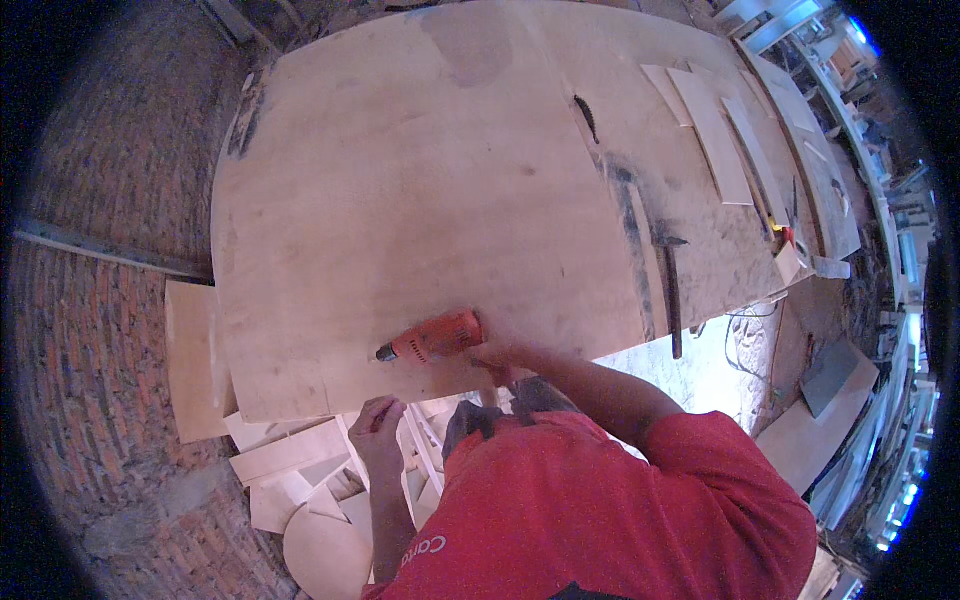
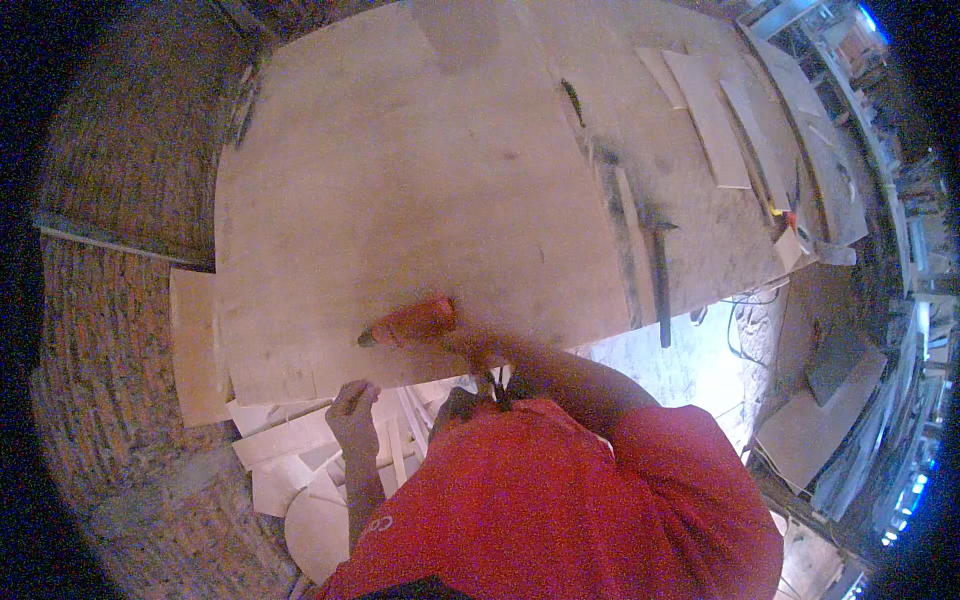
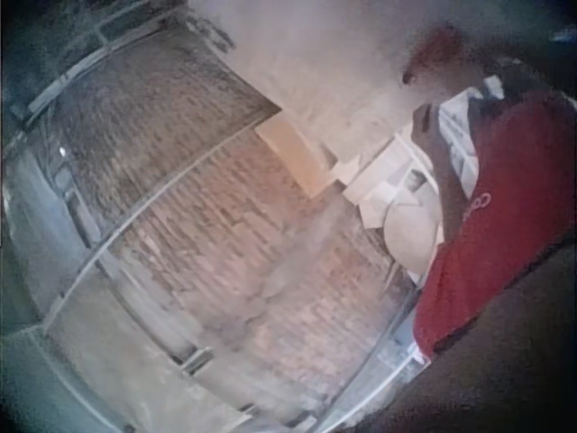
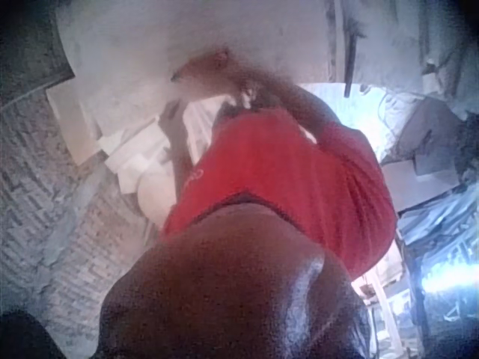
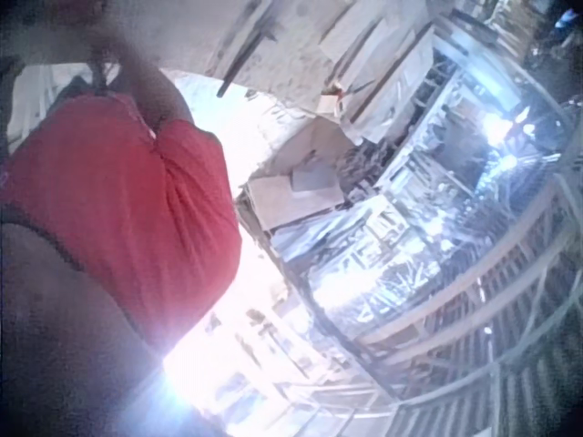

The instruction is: The person uses a power drill to drive screws into a large wooden board on a workbench. They also use a hammer to tap the board and handle a small box of screws.

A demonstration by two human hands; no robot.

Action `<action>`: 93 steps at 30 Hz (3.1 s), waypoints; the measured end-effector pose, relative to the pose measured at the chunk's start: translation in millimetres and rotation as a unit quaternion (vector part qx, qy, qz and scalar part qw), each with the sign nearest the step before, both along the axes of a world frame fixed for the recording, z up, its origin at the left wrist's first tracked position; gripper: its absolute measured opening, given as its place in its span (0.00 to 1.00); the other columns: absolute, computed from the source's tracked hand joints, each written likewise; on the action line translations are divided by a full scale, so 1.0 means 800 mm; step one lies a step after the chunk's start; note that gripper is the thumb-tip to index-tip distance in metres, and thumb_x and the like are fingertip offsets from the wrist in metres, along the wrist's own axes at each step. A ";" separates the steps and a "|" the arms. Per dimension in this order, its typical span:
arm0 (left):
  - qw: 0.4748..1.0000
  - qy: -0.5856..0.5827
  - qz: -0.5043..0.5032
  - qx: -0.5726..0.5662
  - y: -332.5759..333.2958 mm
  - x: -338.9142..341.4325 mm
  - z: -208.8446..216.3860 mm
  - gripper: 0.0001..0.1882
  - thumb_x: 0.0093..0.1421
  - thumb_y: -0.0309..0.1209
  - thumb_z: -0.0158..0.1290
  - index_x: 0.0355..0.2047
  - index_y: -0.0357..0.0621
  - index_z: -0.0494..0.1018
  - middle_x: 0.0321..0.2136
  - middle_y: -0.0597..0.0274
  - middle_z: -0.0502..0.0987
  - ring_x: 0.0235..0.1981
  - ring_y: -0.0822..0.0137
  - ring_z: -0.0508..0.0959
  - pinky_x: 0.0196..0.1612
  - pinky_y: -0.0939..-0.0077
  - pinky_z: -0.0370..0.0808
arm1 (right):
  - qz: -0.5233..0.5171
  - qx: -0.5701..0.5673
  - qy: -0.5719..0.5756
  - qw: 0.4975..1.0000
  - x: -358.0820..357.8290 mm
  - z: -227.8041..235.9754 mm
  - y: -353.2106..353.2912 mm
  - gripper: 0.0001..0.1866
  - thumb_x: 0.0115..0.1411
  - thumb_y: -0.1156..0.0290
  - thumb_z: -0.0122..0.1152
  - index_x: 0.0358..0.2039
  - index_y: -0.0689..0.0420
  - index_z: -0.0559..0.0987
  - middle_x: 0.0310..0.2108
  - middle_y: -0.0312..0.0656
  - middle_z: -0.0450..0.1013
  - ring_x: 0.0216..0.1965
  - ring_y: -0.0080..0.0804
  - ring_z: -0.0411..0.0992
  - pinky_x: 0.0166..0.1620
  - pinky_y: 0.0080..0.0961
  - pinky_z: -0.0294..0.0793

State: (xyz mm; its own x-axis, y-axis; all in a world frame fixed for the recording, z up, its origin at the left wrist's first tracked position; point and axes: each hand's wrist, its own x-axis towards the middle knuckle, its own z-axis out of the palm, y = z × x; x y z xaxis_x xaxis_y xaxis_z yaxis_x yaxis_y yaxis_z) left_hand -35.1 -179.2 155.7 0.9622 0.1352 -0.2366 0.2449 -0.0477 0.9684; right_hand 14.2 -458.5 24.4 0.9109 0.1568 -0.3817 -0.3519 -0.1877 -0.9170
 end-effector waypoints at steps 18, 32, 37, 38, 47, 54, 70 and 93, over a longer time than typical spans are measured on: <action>0.983 -0.114 -0.143 0.023 -0.340 0.057 -0.075 0.13 0.59 0.24 0.66 0.44 0.38 0.82 0.33 0.60 0.83 0.37 0.69 0.83 0.43 0.76 0.79 | -0.323 -0.015 0.068 0.944 -0.238 0.329 -0.357 0.30 0.56 0.72 0.72 0.59 0.59 0.72 0.37 0.39 0.78 0.25 0.21 0.75 0.28 0.19 0.79; 0.947 -0.245 -0.146 0.145 -0.580 0.069 -0.177 0.19 0.56 0.26 0.66 0.49 0.42 0.80 0.35 0.54 0.85 0.38 0.54 0.84 0.42 0.63 0.80 | -0.283 -0.158 0.125 0.938 -0.216 0.334 -0.496 0.30 0.58 0.71 0.71 0.59 0.59 0.69 0.35 0.37 0.76 0.25 0.20 0.75 0.26 0.18 0.77; 0.941 -0.245 -0.151 0.179 -0.578 0.068 -0.187 0.17 0.55 0.27 0.67 0.46 0.43 0.81 0.35 0.54 0.85 0.37 0.52 0.84 0.41 0.60 0.80 | -0.201 -0.202 0.107 0.952 -0.143 0.343 -0.466 0.31 0.58 0.73 0.68 0.61 0.60 0.69 0.34 0.38 0.77 0.24 0.20 0.74 0.26 0.20 0.76; 0.947 -0.216 -0.157 0.180 -0.579 0.066 -0.186 0.17 0.55 0.28 0.67 0.46 0.43 0.82 0.35 0.54 0.85 0.38 0.52 0.84 0.42 0.60 0.80 | -0.191 -0.226 0.096 0.950 -0.134 0.339 -0.466 0.31 0.58 0.73 0.67 0.62 0.60 0.69 0.34 0.38 0.77 0.24 0.20 0.73 0.26 0.20 0.76; 0.949 -0.242 -0.141 0.146 -0.580 0.068 -0.188 0.14 0.53 0.25 0.66 0.42 0.40 0.82 0.37 0.50 0.84 0.39 0.50 0.83 0.45 0.60 0.81 | -0.139 -0.310 0.076 0.937 -0.092 0.330 -0.453 0.33 0.57 0.68 0.69 0.64 0.55 0.71 0.26 0.39 0.78 0.22 0.26 0.76 0.26 0.28 0.76; 0.938 -0.250 -0.153 0.186 -0.578 0.069 -0.163 0.16 0.52 0.24 0.65 0.43 0.42 0.81 0.35 0.50 0.83 0.39 0.48 0.82 0.43 0.57 0.80 | -0.152 -0.299 0.087 0.938 -0.093 0.329 -0.456 0.32 0.57 0.68 0.68 0.62 0.56 0.72 0.25 0.38 0.78 0.23 0.25 0.76 0.26 0.27 0.76; 0.939 -0.269 -0.144 0.160 -0.580 0.069 -0.167 0.13 0.52 0.25 0.65 0.39 0.43 0.81 0.36 0.53 0.83 0.41 0.51 0.82 0.46 0.57 0.80 | 0.011 -0.421 -0.028 0.907 -0.070 0.332 -0.464 0.36 0.55 0.69 0.70 0.65 0.51 0.69 0.43 0.57 0.81 0.47 0.61 0.80 0.47 0.49 0.81; 0.930 -0.264 -0.198 0.160 -0.582 0.069 -0.178 0.08 0.57 0.28 0.62 0.37 0.42 0.79 0.35 0.49 0.82 0.41 0.43 0.82 0.59 0.54 0.76 | -0.008 -0.357 0.028 0.934 -0.070 0.322 -0.478 0.32 0.57 0.77 0.66 0.63 0.57 0.69 0.47 0.45 0.78 0.45 0.33 0.78 0.48 0.29 0.78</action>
